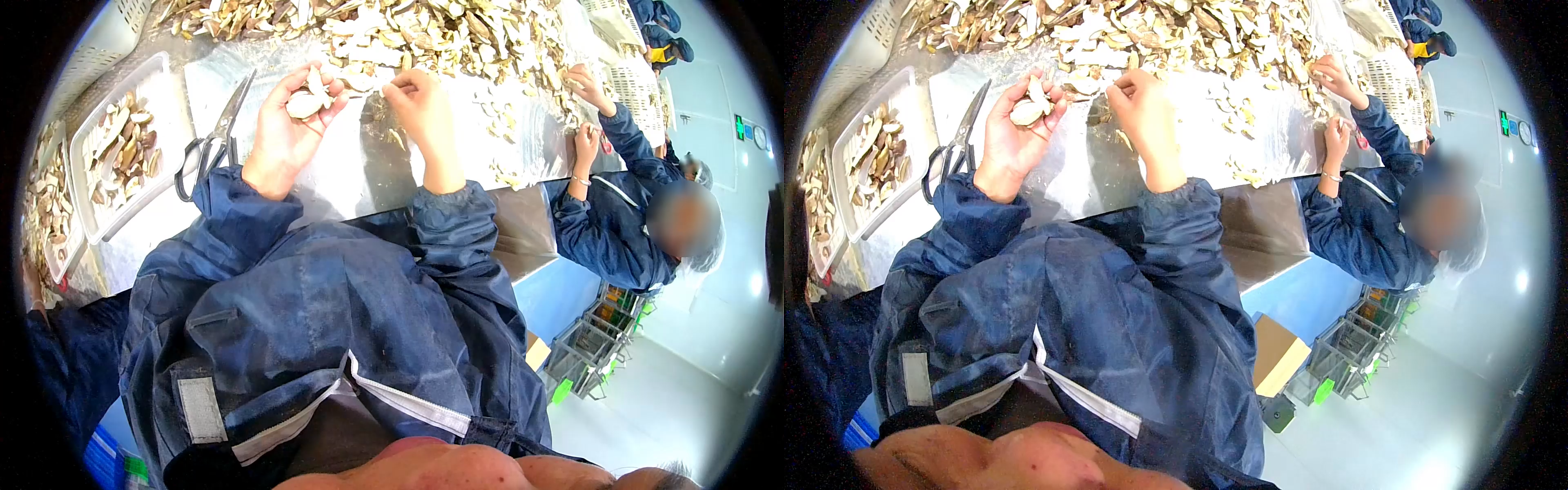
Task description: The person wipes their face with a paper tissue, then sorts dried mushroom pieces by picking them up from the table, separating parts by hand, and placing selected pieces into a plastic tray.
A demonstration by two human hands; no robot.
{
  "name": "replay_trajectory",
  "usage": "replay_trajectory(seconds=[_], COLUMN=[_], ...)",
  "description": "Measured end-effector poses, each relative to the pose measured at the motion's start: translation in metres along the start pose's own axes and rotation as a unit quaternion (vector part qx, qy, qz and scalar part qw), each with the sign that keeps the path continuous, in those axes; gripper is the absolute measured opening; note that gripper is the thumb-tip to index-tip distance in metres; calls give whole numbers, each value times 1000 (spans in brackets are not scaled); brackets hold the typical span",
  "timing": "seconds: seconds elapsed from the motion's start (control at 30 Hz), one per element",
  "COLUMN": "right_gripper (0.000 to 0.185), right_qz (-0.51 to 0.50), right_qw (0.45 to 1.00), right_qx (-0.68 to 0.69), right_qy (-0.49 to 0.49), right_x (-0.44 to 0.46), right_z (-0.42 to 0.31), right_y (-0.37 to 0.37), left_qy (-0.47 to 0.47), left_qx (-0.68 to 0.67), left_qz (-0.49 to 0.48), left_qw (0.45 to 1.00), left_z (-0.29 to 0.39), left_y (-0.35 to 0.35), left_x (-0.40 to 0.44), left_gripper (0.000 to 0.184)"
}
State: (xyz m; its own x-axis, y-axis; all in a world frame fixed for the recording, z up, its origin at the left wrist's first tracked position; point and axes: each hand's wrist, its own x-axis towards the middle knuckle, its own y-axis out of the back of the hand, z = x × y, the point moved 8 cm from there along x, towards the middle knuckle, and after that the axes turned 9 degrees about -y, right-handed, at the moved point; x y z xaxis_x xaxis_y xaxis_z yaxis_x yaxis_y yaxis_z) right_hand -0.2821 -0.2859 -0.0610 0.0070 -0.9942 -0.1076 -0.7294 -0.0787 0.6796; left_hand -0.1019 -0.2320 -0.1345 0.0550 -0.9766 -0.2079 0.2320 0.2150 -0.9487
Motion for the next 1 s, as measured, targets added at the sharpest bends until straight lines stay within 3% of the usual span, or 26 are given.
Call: replay_trajectory(seconds=[0.03, 0.13, 0.23, 0.27, 0.37, 0.6, 0.7, 0.8, 0.9, 1.0], right_gripper=[20, 22, 20, 21, 25, 19, 18, 17, 15, 18], right_qz=[-29, -142, -66, 25, 106, 43, -7, 59, 69, 106], right_qw=[996, 950, 972, 983, 961, 985, 990, 994, 992, 970], right_qx=[74, 275, 195, 38, -112, -85, -8, -8, -4, -110], right_qy=[-52, -31, 108, 177, 231, 144, 141, 87, 104, 188], right_x=[0, -9, -5, -6, -15, -40, -54, -46, -44, -52], right_z=[4, -28, -46, -50, -38, -15, -19, 6, 10, -12], right_y=[-1, -9, -15, -11, -20, -9, -1, 21, 24, 12], left_qy=[1, 21, 36, 37, 39, -2, -7, 6, 10, -1], left_qx=[-5, -13, -5, -8, -30, 41, 48, 73, 74, 90], left_qz=[-4, -24, -34, -43, -61, 1, 3, 22, 32, 30], left_qw=[1000, 999, 999, 998, 997, 999, 999, 997, 997, 995], left_z=[-1, -7, -10, -9, -7, 0, 1, -1, -4, -2], left_y=[2, -7, -16, -14, -11, -2, -3, -1, -2, -5], left_x=[0, -3, -7, -6, -2, -3, -4, -5, -5, -7], left_gripper=[32, 36, 41, 41, 39, 23, 21, 22, 23, 26])
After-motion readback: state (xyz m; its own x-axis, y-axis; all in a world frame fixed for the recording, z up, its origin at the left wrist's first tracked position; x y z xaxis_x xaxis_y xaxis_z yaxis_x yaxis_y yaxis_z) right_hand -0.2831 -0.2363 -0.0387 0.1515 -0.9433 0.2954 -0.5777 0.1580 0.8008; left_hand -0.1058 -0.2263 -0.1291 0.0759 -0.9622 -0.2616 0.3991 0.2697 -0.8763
